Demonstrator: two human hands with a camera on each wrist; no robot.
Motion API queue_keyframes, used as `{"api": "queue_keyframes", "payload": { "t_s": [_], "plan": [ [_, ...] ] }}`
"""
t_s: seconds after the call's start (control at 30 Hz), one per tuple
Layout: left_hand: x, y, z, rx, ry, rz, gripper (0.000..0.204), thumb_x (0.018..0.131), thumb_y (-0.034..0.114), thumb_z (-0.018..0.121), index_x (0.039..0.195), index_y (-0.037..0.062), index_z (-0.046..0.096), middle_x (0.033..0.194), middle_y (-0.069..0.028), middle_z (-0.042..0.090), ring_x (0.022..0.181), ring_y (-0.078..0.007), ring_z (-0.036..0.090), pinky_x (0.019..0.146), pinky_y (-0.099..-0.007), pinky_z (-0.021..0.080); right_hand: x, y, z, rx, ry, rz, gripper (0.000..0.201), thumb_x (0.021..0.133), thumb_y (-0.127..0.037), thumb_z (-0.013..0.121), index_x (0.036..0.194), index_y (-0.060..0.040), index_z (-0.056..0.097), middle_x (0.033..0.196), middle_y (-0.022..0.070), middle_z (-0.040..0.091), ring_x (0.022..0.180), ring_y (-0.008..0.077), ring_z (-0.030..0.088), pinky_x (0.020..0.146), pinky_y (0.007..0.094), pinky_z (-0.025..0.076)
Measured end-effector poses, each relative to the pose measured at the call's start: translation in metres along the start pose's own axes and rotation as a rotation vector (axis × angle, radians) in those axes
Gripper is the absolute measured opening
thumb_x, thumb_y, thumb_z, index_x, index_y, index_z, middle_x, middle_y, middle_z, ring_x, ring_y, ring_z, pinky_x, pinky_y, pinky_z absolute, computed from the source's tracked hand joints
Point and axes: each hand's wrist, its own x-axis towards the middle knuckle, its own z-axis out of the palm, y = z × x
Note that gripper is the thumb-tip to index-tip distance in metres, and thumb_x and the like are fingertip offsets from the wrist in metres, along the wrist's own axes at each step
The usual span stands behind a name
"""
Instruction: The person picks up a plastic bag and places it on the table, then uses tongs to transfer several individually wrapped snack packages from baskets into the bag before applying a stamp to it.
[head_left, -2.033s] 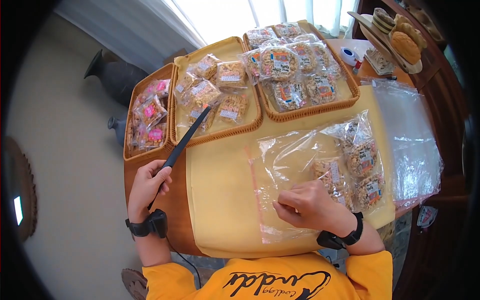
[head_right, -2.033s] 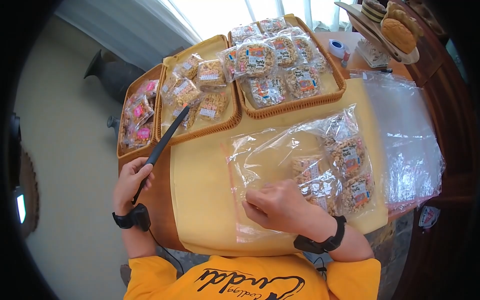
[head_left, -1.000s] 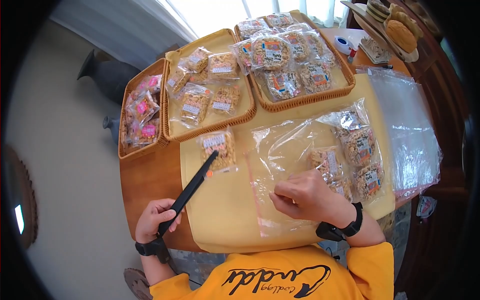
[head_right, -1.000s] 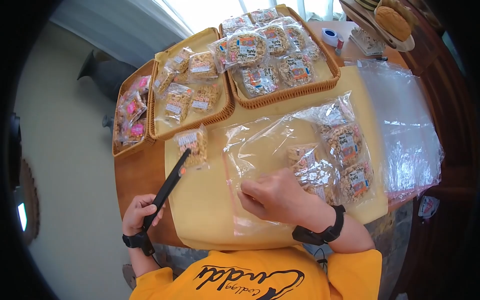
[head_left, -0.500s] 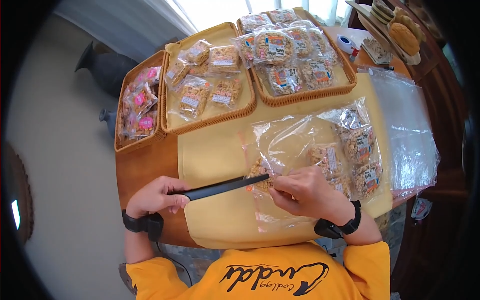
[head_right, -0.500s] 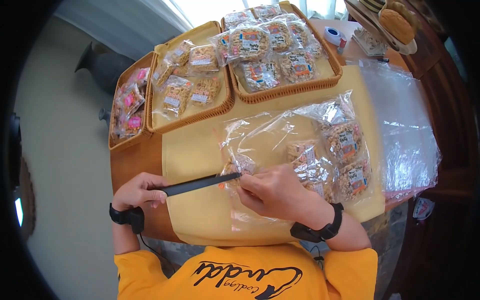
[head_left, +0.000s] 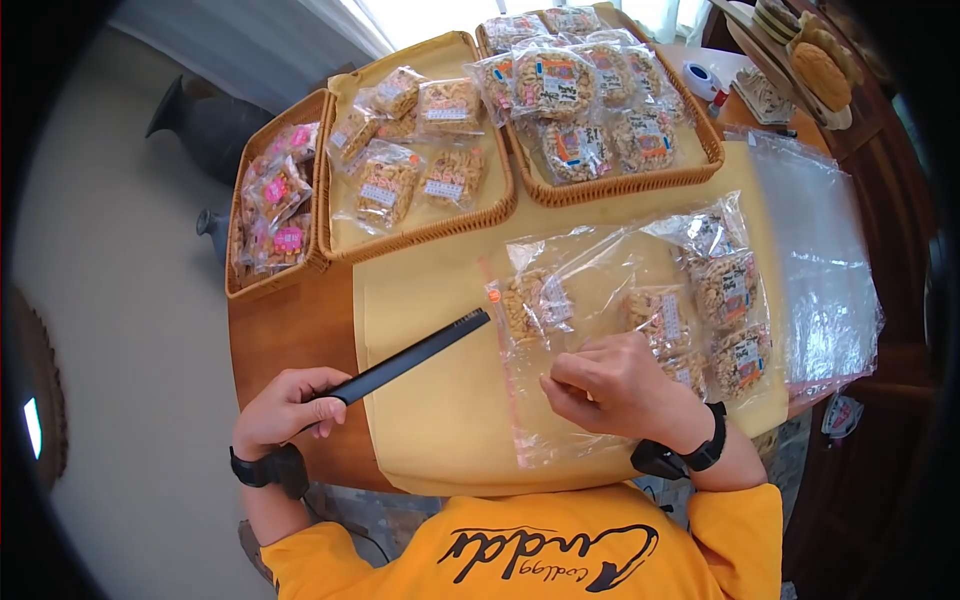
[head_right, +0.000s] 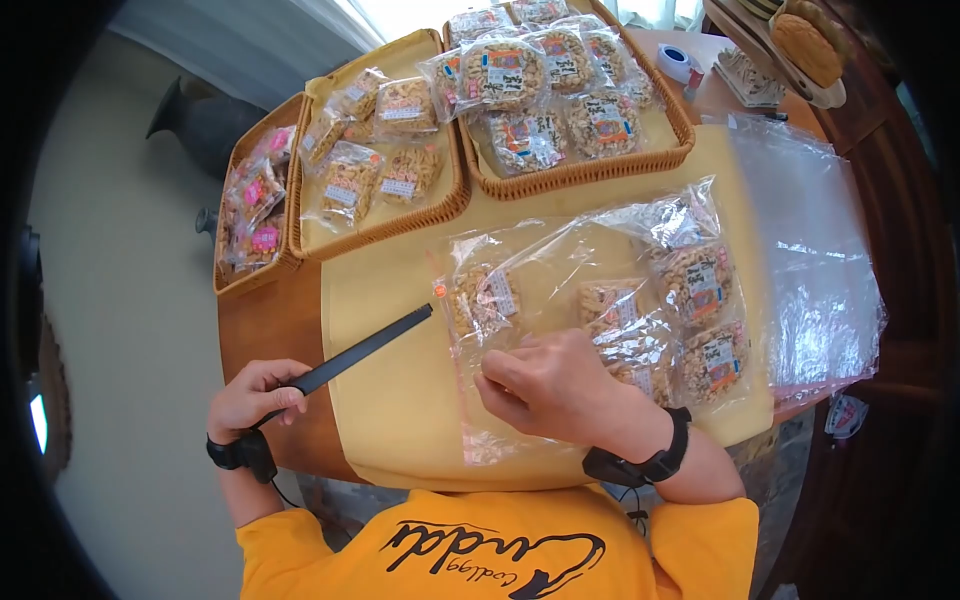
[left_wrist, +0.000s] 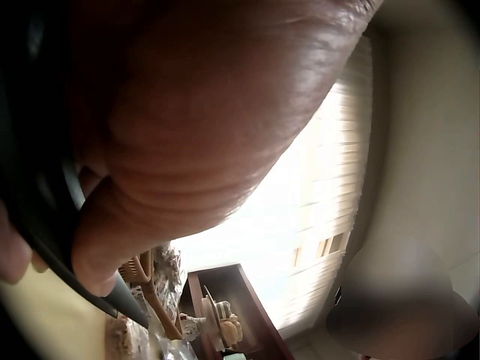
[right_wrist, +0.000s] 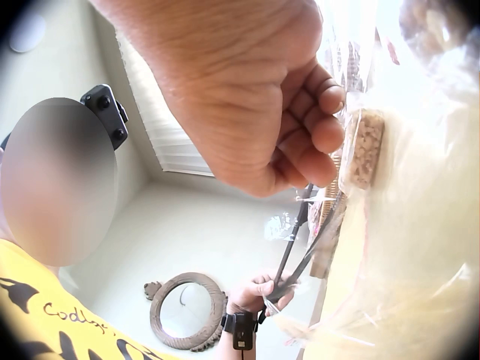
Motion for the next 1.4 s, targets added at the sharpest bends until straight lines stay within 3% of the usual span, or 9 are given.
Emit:
{"api": "queue_keyframes", "payload": {
  "t_s": [0.6, 0.8, 1.13, 1.33, 1.4],
  "plan": [
    [0.032, 0.014, 0.03, -0.02, -0.091, -0.044, 0.033, 0.094, 0.018, 0.061, 0.121, -0.002, 0.06, 0.078, 0.001, 0.062, 0.064, -0.0063, 0.057, 0.055, -0.0205, 0.046, -0.002, 0.002, 0.005, -0.002, 0.038, -0.039, 0.023, 0.078, -0.01, 0.067, 0.066, -0.0105, 0.048, 0.05, 0.0061, 0.047, 0.046, 0.0236, 0.055, 0.042, 0.0369, 0.041],
    [0.044, 0.011, 0.035, -0.04, -0.101, -0.011, 0.024, 0.095, 0.021, 0.062, 0.108, 0.0005, 0.063, 0.073, 0.0006, 0.061, 0.06, -0.0069, 0.057, 0.054, -0.0207, 0.046, -0.003, 0.003, 0.004, -0.008, 0.037, -0.04, 0.024, 0.078, -0.01, 0.067, 0.066, -0.0105, 0.047, 0.051, 0.0062, 0.048, 0.046, 0.024, 0.056, 0.042, 0.037, 0.042],
    [0.047, -0.02, 0.085, -0.549, -0.212, -0.049, 0.028, 0.091, 0.026, 0.065, 0.104, 0.0008, 0.061, 0.076, -0.0074, 0.062, 0.054, -0.0132, 0.055, 0.05, -0.022, 0.043, -0.004, 0.002, 0.005, -0.029, 0.079, -0.068, 0.022, 0.078, -0.009, 0.069, 0.066, -0.0091, 0.05, 0.051, 0.0058, 0.049, 0.047, 0.0232, 0.056, 0.043, 0.036, 0.042],
    [0.055, -0.011, 0.111, -0.615, -0.284, -0.059, 0.031, 0.094, 0.028, 0.062, 0.111, 0.002, 0.058, 0.081, -0.0059, 0.06, 0.057, -0.0128, 0.056, 0.052, -0.0216, 0.044, -0.006, 0.003, 0.009, -0.047, 0.077, -0.09, 0.02, 0.081, -0.014, 0.065, 0.066, -0.0098, 0.053, 0.048, 0.0071, 0.051, 0.046, 0.0258, 0.058, 0.043, 0.0378, 0.044],
    [0.06, -0.005, 0.121, -0.53, -0.254, -0.007, 0.027, 0.098, 0.027, 0.056, 0.112, 0.0029, 0.056, 0.081, -0.003, 0.059, 0.062, -0.0083, 0.056, 0.056, -0.02, 0.046, -0.008, 0.004, 0.01, -0.055, 0.071, -0.093, 0.019, 0.078, -0.012, 0.066, 0.067, -0.0096, 0.052, 0.051, 0.0062, 0.052, 0.048, 0.0248, 0.058, 0.044, 0.0368, 0.045]
  ]
}}
